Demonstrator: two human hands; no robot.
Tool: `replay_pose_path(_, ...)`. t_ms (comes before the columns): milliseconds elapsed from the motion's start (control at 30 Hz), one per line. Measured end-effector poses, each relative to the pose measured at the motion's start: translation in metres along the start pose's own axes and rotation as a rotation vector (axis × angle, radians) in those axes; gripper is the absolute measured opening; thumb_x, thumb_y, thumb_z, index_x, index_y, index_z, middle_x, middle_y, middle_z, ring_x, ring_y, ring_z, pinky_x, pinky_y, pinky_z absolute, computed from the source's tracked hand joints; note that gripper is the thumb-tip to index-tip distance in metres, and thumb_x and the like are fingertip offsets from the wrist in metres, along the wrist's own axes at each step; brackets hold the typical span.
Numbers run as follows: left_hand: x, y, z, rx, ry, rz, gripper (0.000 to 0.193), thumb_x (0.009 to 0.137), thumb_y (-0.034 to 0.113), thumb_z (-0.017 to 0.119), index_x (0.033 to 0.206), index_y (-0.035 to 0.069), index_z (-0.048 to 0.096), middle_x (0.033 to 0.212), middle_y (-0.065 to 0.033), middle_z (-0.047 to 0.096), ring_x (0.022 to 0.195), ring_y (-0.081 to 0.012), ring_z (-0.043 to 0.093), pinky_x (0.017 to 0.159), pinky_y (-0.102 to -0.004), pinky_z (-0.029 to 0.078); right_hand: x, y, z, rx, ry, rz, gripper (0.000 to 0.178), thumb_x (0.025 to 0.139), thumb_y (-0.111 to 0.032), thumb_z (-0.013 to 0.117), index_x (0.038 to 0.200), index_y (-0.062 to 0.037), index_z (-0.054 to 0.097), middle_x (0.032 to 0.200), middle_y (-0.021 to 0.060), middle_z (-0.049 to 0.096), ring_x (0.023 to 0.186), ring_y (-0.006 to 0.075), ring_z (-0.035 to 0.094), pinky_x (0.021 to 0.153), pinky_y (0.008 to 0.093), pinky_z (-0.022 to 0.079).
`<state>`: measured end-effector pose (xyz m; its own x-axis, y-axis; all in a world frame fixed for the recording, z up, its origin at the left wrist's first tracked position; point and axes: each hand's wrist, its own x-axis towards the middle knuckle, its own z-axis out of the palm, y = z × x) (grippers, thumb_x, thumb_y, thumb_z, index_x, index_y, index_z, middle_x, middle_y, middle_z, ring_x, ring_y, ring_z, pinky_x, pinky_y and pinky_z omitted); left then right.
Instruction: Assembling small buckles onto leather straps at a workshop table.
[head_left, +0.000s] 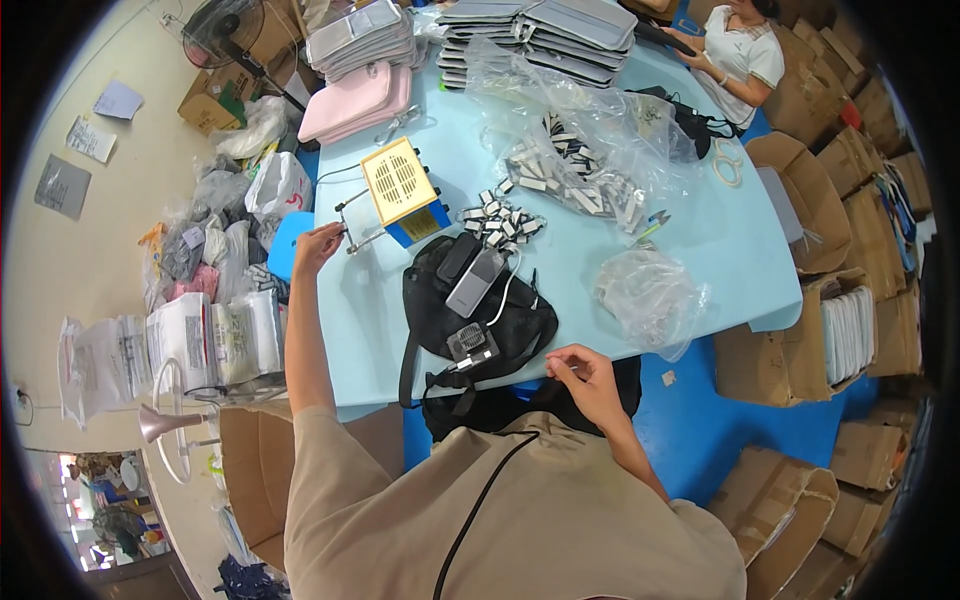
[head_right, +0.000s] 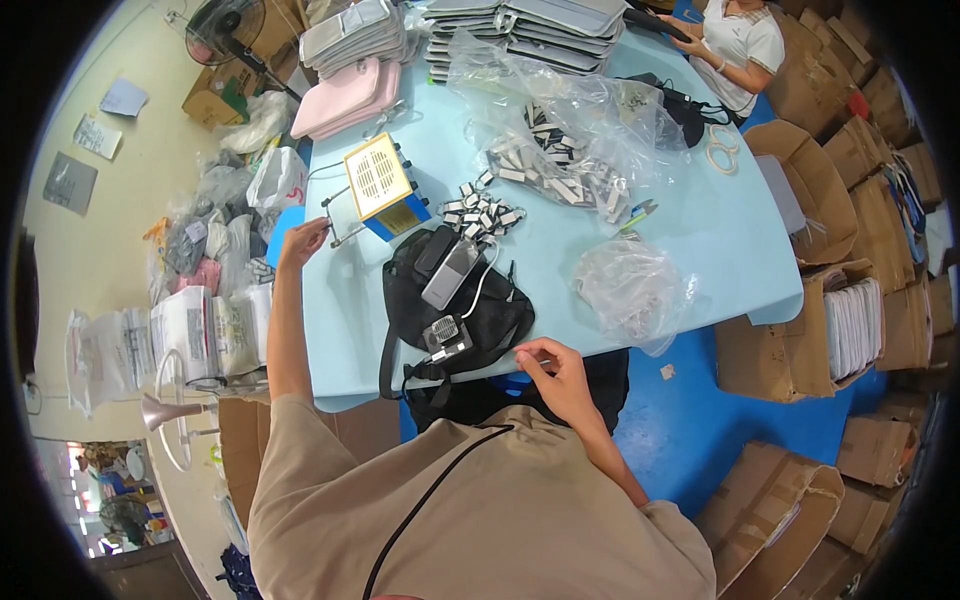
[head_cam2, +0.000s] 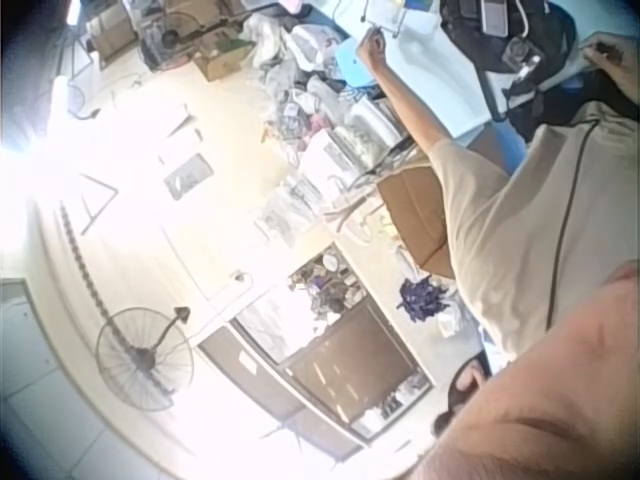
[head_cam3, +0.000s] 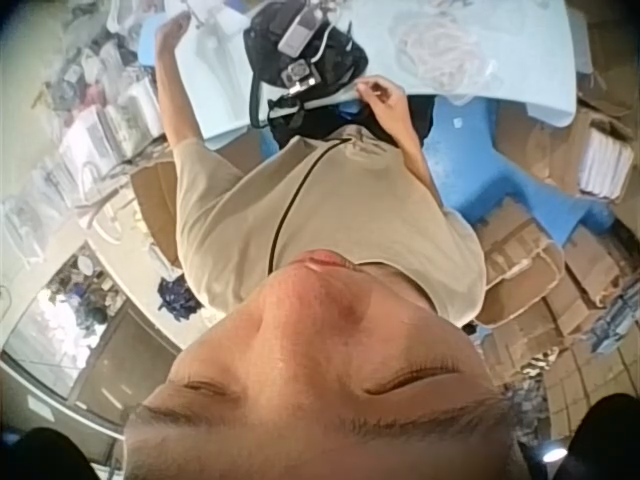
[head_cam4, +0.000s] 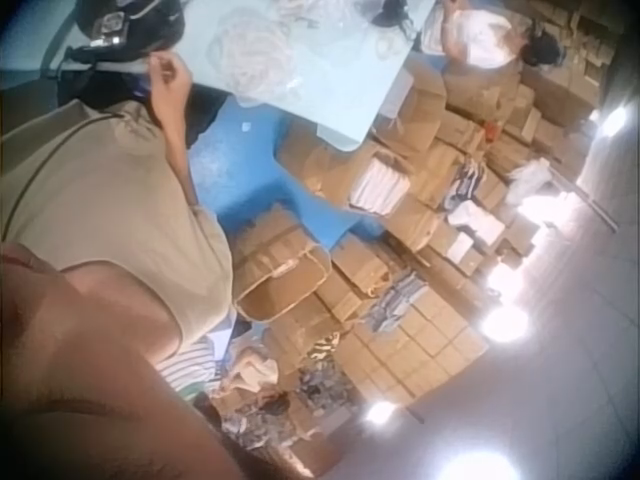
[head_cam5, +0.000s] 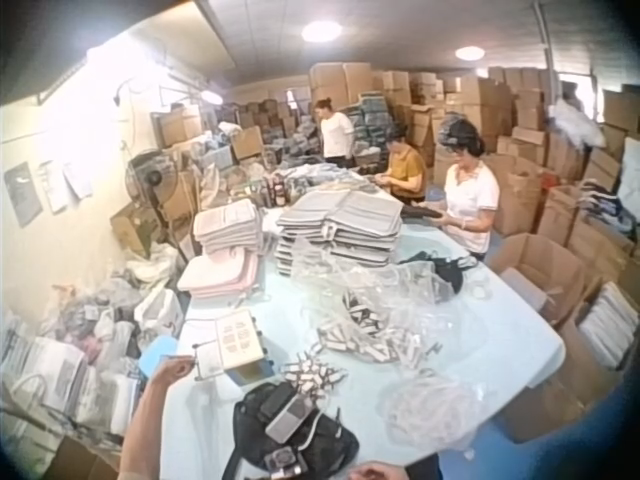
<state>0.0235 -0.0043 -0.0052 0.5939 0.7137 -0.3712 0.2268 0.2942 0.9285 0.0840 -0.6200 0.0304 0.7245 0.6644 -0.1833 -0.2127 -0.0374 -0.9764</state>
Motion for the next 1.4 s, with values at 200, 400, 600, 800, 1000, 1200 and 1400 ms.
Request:
replay_pose_path(200, 0.001, -0.001, -0.002, -0.006, -0.003, 0.007, 0.026, 0.086, 0.000, 0.079, 0.109, -0.010, 0.072, 0.095, -0.0110, 0.074, 0.081, -0.0153, 0.070, 0.076, -0.0226, 0.062, 0.000, 0.000, 0.001, -0.009, 0.003, 0.001, 0.015, 0.100, -0.011, 0.067, 0.108, 0.0018, 0.070, 0.093, 0.0047, 0.071, 0.086, 0.0101, 0.066, 0.078, 0.0238, 0.053)
replay_pose_path(400, 0.001, -0.001, 0.000, 0.016, 0.013, 0.006, 0.024, 0.087, 0.001, 0.079, 0.108, -0.009, 0.073, 0.094, -0.0108, 0.074, 0.080, -0.0146, 0.070, 0.076, -0.0225, 0.061, 0.001, 0.000, 0.001, -0.014, 0.005, -0.005, 0.015, 0.100, -0.011, 0.067, 0.107, 0.0018, 0.070, 0.092, 0.0045, 0.071, 0.086, 0.0098, 0.066, 0.076, 0.0238, 0.053)
replay_pose_path(600, 0.002, -0.001, 0.002, 0.029, 0.015, 0.011, 0.024, 0.087, 0.000, 0.078, 0.109, -0.008, 0.073, 0.094, -0.0105, 0.074, 0.079, -0.0143, 0.069, 0.076, -0.0222, 0.061, 0.002, -0.003, 0.001, -0.028, 0.008, -0.010, 0.014, 0.100, -0.010, 0.067, 0.107, 0.0018, 0.071, 0.090, 0.0042, 0.070, 0.085, 0.0095, 0.066, 0.076, 0.0239, 0.053)
replay_pose_path(800, 0.007, -0.001, -0.007, 0.009, -0.017, 0.017, 0.027, 0.086, 0.000, 0.079, 0.110, -0.010, 0.072, 0.094, -0.0111, 0.074, 0.079, -0.0150, 0.070, 0.075, -0.0215, 0.061, 0.001, -0.005, 0.001, -0.022, 0.007, -0.015, 0.015, 0.100, -0.011, 0.067, 0.107, 0.0019, 0.071, 0.090, 0.0043, 0.070, 0.084, 0.0094, 0.066, 0.075, 0.0237, 0.052)
replay_pose_path(1000, 0.004, -0.003, 0.001, 0.046, 0.025, 0.022, 0.026, 0.086, -0.001, 0.078, 0.110, -0.011, 0.072, 0.096, -0.0120, 0.074, 0.080, -0.0166, 0.071, 0.074, -0.0213, 0.061, 0.000, 0.001, 0.000, -0.004, 0.011, -0.011, 0.015, 0.100, -0.010, 0.067, 0.107, 0.0019, 0.070, 0.091, 0.0047, 0.071, 0.085, 0.0096, 0.066, 0.076, 0.0236, 0.053)
replay_pose_path(1200, 0.001, 0.003, 0.006, 0.062, 0.035, 0.036, 0.025, 0.087, -0.002, 0.077, 0.110, -0.010, 0.072, 0.096, -0.0120, 0.074, 0.081, -0.0159, 0.070, 0.076, -0.0224, 0.062, -0.001, 0.000, -0.002, -0.016, 0.013, -0.013, 0.014, 0.100, -0.010, 0.067, 0.107, 0.0018, 0.070, 0.092, 0.0048, 0.071, 0.086, 0.0097, 0.066, 0.076, 0.0237, 0.053)
replay_pose_path(1400, -0.002, 0.003, 0.005, 0.050, 0.024, 0.016, 0.024, 0.088, -0.002, 0.077, 0.110, -0.010, 0.072, 0.096, -0.0112, 0.074, 0.081, -0.0153, 0.070, 0.078, -0.0230, 0.062, 0.001, 0.001, -0.001, -0.002, 0.011, -0.001, 0.014, 0.100, -0.010, 0.066, 0.107, 0.0021, 0.070, 0.092, 0.0052, 0.071, 0.086, 0.0101, 0.066, 0.077, 0.0240, 0.053)
